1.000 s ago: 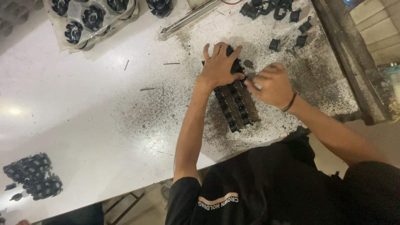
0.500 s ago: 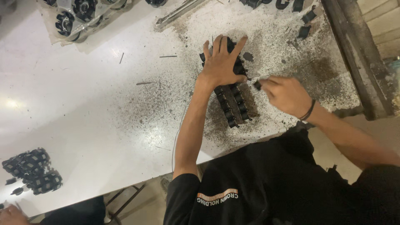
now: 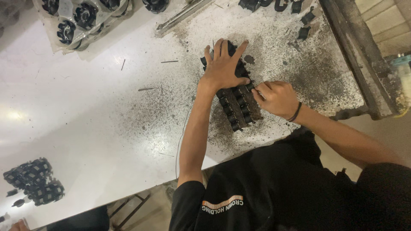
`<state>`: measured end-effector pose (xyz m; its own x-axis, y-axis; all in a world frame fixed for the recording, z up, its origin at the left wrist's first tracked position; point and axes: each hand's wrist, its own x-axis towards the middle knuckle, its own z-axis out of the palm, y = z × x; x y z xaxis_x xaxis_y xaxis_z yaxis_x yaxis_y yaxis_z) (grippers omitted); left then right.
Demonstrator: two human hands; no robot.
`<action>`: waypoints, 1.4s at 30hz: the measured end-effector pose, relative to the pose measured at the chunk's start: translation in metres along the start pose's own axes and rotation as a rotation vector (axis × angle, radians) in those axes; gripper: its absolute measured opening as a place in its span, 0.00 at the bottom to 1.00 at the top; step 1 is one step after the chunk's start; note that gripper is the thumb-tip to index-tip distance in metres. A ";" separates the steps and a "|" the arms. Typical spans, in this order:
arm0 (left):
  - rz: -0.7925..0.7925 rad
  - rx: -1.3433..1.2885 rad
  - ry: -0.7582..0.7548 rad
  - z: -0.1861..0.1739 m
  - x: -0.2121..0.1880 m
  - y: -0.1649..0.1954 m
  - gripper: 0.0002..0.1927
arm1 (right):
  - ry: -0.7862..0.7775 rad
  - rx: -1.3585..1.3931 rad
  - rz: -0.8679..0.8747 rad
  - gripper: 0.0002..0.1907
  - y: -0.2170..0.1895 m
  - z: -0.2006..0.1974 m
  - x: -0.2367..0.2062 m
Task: The person arranges small black cylindrical components into rows on a workbench and solders each one using a soldering iron with solder wire, working through the grid one component at a time. The person continues soldering successive components across the rows throughout the episode.
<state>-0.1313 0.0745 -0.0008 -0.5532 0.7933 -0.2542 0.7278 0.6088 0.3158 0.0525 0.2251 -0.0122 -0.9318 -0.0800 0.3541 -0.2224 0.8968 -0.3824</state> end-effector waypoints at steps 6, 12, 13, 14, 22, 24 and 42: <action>0.004 0.017 0.024 0.003 -0.001 -0.003 0.66 | -0.007 -0.383 0.137 0.22 0.060 -0.028 0.026; -0.026 0.059 0.013 -0.002 -0.008 0.012 0.74 | 0.163 -0.428 0.159 0.16 0.119 -0.019 0.029; -0.034 0.069 0.004 -0.001 -0.008 0.014 0.76 | 0.154 -0.305 0.162 0.18 0.113 -0.014 0.022; -0.047 0.076 -0.012 0.000 -0.010 0.016 0.77 | 0.137 -0.178 0.167 0.21 0.106 -0.013 0.015; 0.020 0.064 0.050 0.008 0.002 0.009 0.76 | 0.003 0.182 0.361 0.08 0.042 -0.046 -0.016; 0.022 0.052 0.055 0.009 0.001 0.009 0.76 | -0.007 0.329 0.279 0.06 0.023 -0.033 -0.024; 0.025 -0.108 0.478 0.012 -0.049 0.035 0.52 | 0.082 -0.336 0.009 0.10 0.121 -0.052 0.019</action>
<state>-0.0735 0.0567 0.0121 -0.6787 0.7080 0.1950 0.7111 0.5672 0.4155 0.0223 0.3541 -0.0074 -0.9040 -0.0486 0.4248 -0.0947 0.9916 -0.0881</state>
